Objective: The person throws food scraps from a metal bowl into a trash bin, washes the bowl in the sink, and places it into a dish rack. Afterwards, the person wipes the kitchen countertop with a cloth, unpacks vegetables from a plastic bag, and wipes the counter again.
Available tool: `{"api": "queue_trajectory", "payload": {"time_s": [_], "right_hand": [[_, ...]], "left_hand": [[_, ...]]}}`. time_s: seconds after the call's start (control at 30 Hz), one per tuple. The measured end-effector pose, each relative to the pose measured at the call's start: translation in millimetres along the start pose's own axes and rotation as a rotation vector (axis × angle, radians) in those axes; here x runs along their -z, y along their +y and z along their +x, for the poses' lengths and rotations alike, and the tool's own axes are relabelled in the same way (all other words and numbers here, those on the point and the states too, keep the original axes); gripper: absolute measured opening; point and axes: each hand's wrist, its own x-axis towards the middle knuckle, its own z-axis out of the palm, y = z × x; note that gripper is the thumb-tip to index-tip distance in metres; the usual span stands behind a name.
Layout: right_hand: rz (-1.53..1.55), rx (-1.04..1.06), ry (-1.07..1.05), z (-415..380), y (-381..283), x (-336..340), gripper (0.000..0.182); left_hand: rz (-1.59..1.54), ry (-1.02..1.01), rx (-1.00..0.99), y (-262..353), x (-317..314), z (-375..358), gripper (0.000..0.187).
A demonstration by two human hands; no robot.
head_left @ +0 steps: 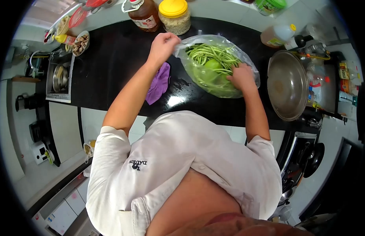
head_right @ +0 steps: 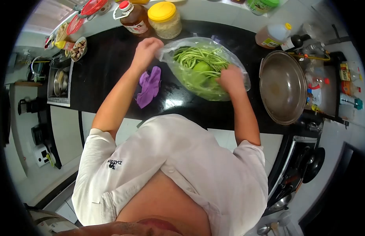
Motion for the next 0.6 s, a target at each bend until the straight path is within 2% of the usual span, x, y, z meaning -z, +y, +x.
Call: {"api": "queue_trajectory", "payload": {"time_s": [0.03,0.07,0.1,0.13,0.2,0.23,0.33,0.37,0.43,0.47,0.5,0.53,0.57,0.6], "right_hand": [[0.103,0.077,0.129,-3,-1,-3,0.036],[0.204,0.155,0.258,-6,-3,-3,0.036],[0.306,0.204,0.331,-12,-8,-3,0.039],[0.226,0.184,0.350,-18,-10,0,0.040],[0.064,0.153,0.386,-28,-15,16,0.042],[0.026,0.071,0.330,-31,-17,26,0.043],[-0.194,-0.093,0.316,-39,-1,20,0.039],[-0.162,-0.120,0.271,-39,4,20,0.025],[-0.246,-0.110,0.212,-41,21,24,0.016],[-0.285,-0.103,0.174,-44,25,28,0.011],[-0.269,-0.053,0.225,-51,25,43,0.008],[-0.228,-0.027,0.248,-54,28,51,0.008],[-0.189,-0.003,0.274,-55,32,58,0.009],[-0.150,0.022,0.301,-57,35,66,0.010]], "left_hand": [[0.189,0.010,-0.070,4,-5,-5,0.034],[0.338,0.087,-0.211,10,-12,-17,0.040],[0.510,0.101,-0.269,18,-15,-24,0.038],[0.683,0.118,-0.326,22,-19,-27,0.036],[0.772,0.087,-0.459,15,-22,-23,0.030],[0.818,0.075,-0.527,10,-22,-21,0.027],[0.762,0.051,-0.606,-1,-24,-9,0.016],[0.699,0.086,-0.545,-1,-25,-7,0.015],[0.571,0.159,-0.424,13,-26,-4,0.015],[0.380,0.120,-0.339,21,-24,-4,0.016],[0.189,0.081,-0.252,29,-21,-4,0.017],[-0.002,0.042,-0.169,34,-18,-2,0.019],[-0.128,-0.026,-0.192,28,-17,5,0.021],[-0.401,-0.094,-0.097,43,-18,1,0.019]]}}
